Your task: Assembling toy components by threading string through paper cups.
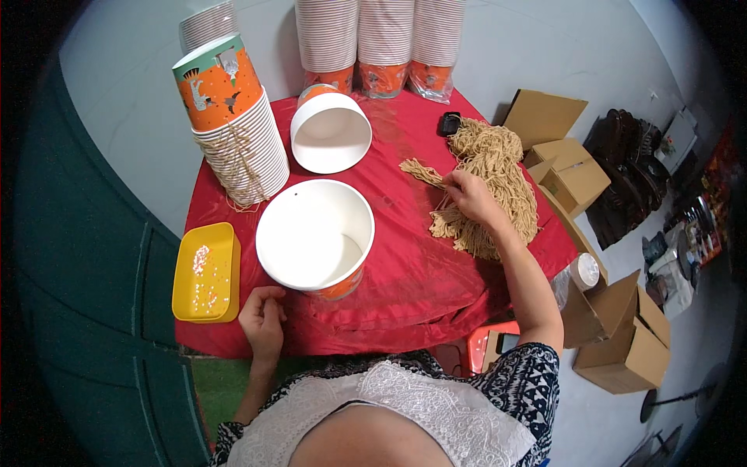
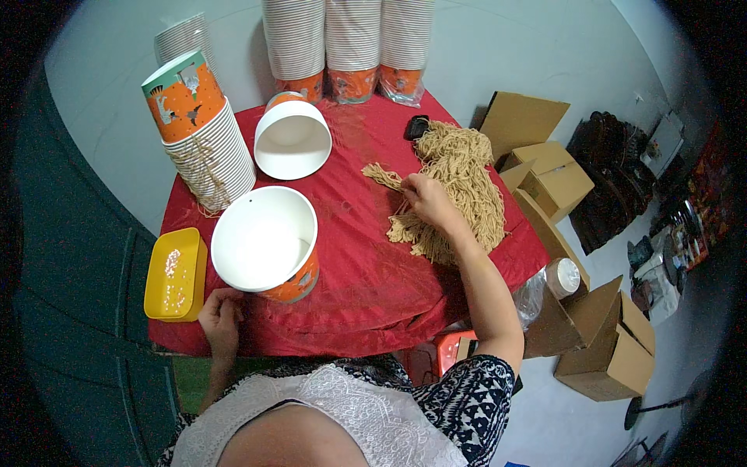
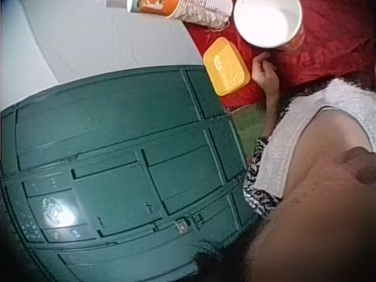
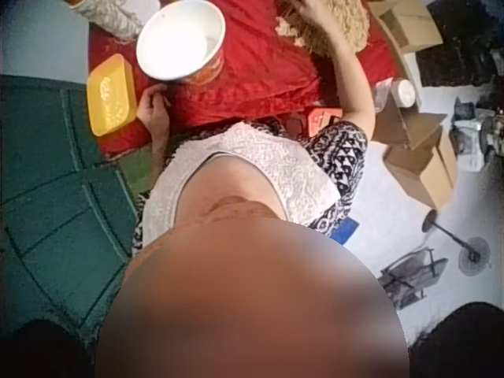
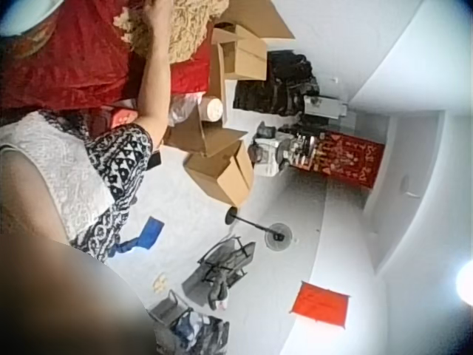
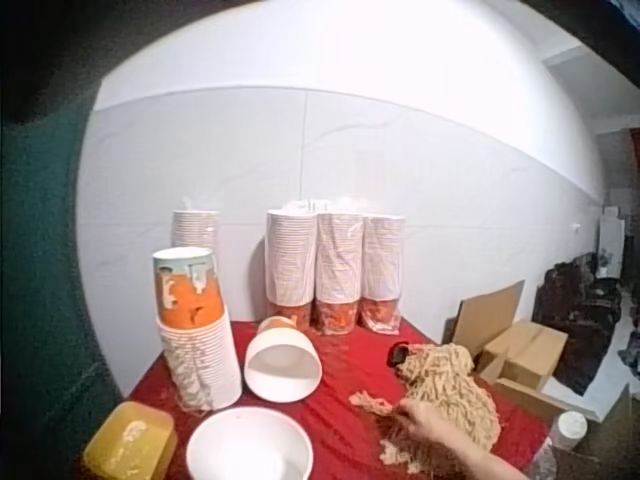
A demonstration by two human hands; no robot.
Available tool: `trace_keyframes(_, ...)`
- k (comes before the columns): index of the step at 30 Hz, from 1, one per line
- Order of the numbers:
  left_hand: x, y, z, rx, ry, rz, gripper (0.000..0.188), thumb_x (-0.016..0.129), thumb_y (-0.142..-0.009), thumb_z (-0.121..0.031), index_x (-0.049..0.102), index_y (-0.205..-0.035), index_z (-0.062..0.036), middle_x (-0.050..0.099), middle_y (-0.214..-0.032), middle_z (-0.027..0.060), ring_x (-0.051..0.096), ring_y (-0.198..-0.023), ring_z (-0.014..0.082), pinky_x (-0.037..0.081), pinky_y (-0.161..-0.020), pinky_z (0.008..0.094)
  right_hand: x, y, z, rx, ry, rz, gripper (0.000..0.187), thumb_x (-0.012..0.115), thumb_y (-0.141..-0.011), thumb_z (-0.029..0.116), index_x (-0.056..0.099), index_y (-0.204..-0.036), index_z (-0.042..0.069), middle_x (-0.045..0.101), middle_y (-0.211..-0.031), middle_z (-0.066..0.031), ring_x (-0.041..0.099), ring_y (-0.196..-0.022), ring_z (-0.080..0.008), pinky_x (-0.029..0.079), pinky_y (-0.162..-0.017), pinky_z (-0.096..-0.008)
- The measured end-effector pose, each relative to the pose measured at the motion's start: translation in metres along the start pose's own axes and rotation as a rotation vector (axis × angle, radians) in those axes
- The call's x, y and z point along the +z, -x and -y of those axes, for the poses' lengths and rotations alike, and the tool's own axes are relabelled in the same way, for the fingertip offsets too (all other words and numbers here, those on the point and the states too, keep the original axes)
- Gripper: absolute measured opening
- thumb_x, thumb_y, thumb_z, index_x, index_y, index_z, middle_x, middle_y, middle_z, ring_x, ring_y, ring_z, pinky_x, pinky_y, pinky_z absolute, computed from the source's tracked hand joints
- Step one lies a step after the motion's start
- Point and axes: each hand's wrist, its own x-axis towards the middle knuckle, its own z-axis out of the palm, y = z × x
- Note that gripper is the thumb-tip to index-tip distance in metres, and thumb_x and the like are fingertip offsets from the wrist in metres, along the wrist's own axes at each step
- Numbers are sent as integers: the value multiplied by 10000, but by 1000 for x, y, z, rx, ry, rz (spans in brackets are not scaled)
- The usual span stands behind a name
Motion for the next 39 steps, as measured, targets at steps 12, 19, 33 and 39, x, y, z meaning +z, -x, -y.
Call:
trace_keyframes(12, 3, 8, -20, 175, -168, -59, 157, 466, -939, 42, 621, -957, 31, 572, -759, 40, 494, -567, 75, 392, -507, 224, -13, 72, 185, -234, -286, -69, 60, 650, -832, -9, 612, -870, 17, 575, -766, -125, 605, -711, -297, 494, -632, -374)
trace_keyframes(19, 23, 11, -93, 356, -112, 351, 208, 423, -949, 8, 625, -975, 54, 622, -890, 98, 517, -616, 87, 426, -562, 227, 0, 94, 226, -313, -494, -356, 59, 642, -813, -48, 626, -834, 5, 597, -742, -76, 559, -658, -189, 451, -596, -294)
trace_keyframes(33, 46, -3, -130, -331, 210, 746, 377, 445, -1034, -253, 556, -732, -57, 542, -597, -9, 474, -518, 45, 374, -484, 207, 19, 106, 239, -314, -562, -315, 114, 666, -779, -72, 647, -863, 2, 596, -754, -103, 591, -648, -221, 477, -579, -305)
trace_keyframes(39, 41, 3, -121, -261, 99, 589, 311, 477, -1016, -191, 547, -749, -49, 538, -619, -5, 471, -540, 53, 380, -502, 216, 22, 111, 241, -230, -580, -138, 95, 673, -805, -37, 644, -888, 0, 604, -757, -118, 602, -632, -222, 479, -564, -311)
